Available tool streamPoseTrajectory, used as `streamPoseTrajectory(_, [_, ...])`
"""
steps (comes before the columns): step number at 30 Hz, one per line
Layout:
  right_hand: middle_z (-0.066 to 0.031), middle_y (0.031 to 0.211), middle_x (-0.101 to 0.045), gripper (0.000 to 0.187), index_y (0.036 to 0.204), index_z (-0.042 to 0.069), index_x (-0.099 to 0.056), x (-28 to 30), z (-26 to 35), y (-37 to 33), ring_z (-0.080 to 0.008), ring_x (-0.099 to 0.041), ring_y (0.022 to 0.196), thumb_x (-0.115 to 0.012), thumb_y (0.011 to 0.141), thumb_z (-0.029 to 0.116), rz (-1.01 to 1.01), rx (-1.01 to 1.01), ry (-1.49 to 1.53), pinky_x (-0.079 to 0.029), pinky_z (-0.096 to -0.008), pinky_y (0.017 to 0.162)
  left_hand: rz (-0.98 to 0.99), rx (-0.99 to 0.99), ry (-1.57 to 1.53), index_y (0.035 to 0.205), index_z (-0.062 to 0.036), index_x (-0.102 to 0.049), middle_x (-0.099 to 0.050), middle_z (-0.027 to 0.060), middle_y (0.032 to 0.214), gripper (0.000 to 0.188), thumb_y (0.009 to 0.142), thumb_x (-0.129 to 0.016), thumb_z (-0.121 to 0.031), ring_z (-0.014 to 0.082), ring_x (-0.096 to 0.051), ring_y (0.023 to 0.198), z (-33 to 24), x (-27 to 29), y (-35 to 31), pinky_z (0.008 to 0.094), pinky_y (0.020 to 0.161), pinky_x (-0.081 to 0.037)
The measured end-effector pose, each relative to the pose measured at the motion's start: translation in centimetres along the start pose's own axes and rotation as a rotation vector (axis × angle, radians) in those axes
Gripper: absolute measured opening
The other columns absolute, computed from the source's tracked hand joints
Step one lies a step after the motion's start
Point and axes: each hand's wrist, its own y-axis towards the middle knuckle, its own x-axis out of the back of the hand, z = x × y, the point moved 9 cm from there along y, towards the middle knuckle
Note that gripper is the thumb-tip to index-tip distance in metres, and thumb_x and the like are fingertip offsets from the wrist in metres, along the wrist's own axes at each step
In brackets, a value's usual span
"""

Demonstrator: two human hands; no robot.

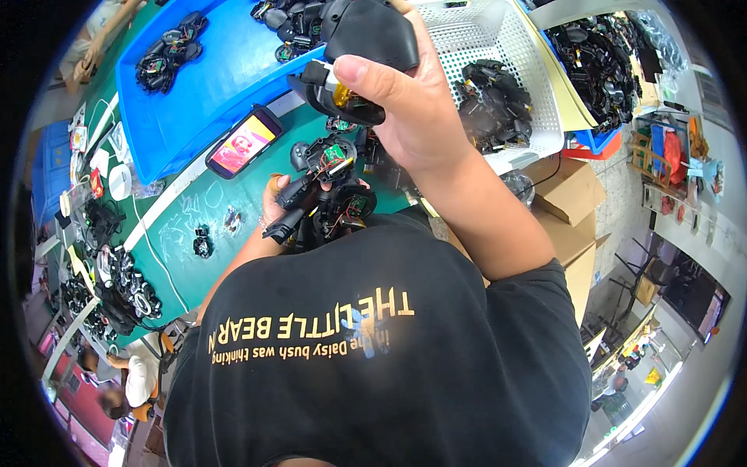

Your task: The person assembles small electronic devices by inserting batteries into black plastic casings and connecting internal wires. They handle the components one by one, placing finished units into a white basket and retrieving new parts from a blue bin on the workbench.

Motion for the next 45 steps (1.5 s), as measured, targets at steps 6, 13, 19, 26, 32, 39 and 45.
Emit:
streamPoseTrajectory(6, [-0.0202,0.121,-0.053,0.048,0.128,-0.005,-0.042,-0.5,-1.6,-1.0,-0.0268,-0.062,0.101,-0.050,0.089,0.021,-0.062,-0.194,0.087,-0.054,-0.0437,0.082,0.004,0.003,0.012,0.097,-0.0010,-0.062,-0.064,0.0233,0.099,0.042,0.069,-0.069,-0.032,0.0335,-0.060,0.098,0.0,-0.1,0.1,0.0412,0.094,-0.043])
streamPoseTrajectory(13, [-0.0106,0.110,-0.051,0.056,0.125,0.001,-0.040,-1.5,-1.1,-1.5,-0.0143,-0.053,0.088,-0.061,0.073,0.008,0.011,-0.212,0.013,-0.047,-0.0269,0.076,-0.010,0.020,-0.014,0.100,0.0004,-0.062,-0.064,0.0232,0.100,0.046,0.069,-0.069,-0.032,0.0332,-0.059,0.100,0.2,0.1,-0.3,0.0395,0.095,-0.042])
streamPoseTrajectory(19, [-0.0069,0.110,-0.050,0.064,0.128,0.006,-0.035,-3.4,-0.4,-2.2,-0.0117,-0.052,0.092,-0.065,0.071,0.002,0.085,-0.042,-0.160,-0.045,-0.0249,0.078,0.103,0.000,-0.050,0.106,-0.0007,-0.061,-0.063,0.0210,0.105,0.050,0.069,-0.068,-0.034,0.0329,-0.059,0.100,-0.5,-1.2,-0.6,0.0395,0.096,-0.042])
streamPoseTrajectory(26, [-0.0108,0.099,-0.055,0.042,0.109,0.005,-0.053,-8.8,-4.5,-5.4,-0.0259,-0.055,0.094,-0.065,0.070,-0.006,0.688,0.146,-0.687,-0.044,-0.0346,0.082,0.167,0.018,-0.089,0.118,0.0007,-0.055,-0.062,0.0174,0.111,0.060,0.069,-0.068,-0.032,0.0293,-0.059,0.102,-0.2,-0.2,0.5,0.0389,0.095,-0.044])
streamPoseTrajectory(32, [-0.0067,0.090,-0.054,0.030,0.099,0.012,-0.060,-10.1,-7.7,-7.7,-0.0271,-0.056,0.088,-0.066,0.069,0.010,0.971,0.019,-0.955,-0.047,-0.0391,0.068,0.221,0.133,-0.075,0.121,0.0007,-0.051,-0.060,0.0176,0.115,0.064,0.068,-0.069,-0.031,0.0294,-0.058,0.104,1.2,-1.4,1.3,0.0389,0.096,-0.043])
streamPoseTrajectory(39, [-0.0130,0.097,-0.059,0.027,0.102,0.003,-0.060,-9.7,-4.7,-8.4,-0.0320,-0.055,0.096,-0.066,0.076,0.011,1.019,-0.067,-0.643,-0.043,-0.0410,0.086,0.208,0.231,-0.035,0.125,0.0008,-0.048,-0.057,0.0179,0.118,0.070,0.066,-0.070,-0.030,0.0295,-0.056,0.108,1.8,-1.7,0.6,0.0389,0.098,-0.041])
streamPoseTrajectory(45, [-0.0124,0.094,-0.058,0.016,0.098,0.000,-0.058,-6.9,-4.6,-9.4,-0.0276,-0.057,0.092,-0.059,0.083,0.004,0.886,-0.353,-0.657,-0.045,-0.0372,0.081,0.189,0.236,-0.057,0.128,0.0009,-0.044,-0.055,0.0182,0.122,0.075,0.065,-0.071,-0.029,0.0296,-0.054,0.110,2.8,-1.7,1.0,0.0389,0.100,-0.039])
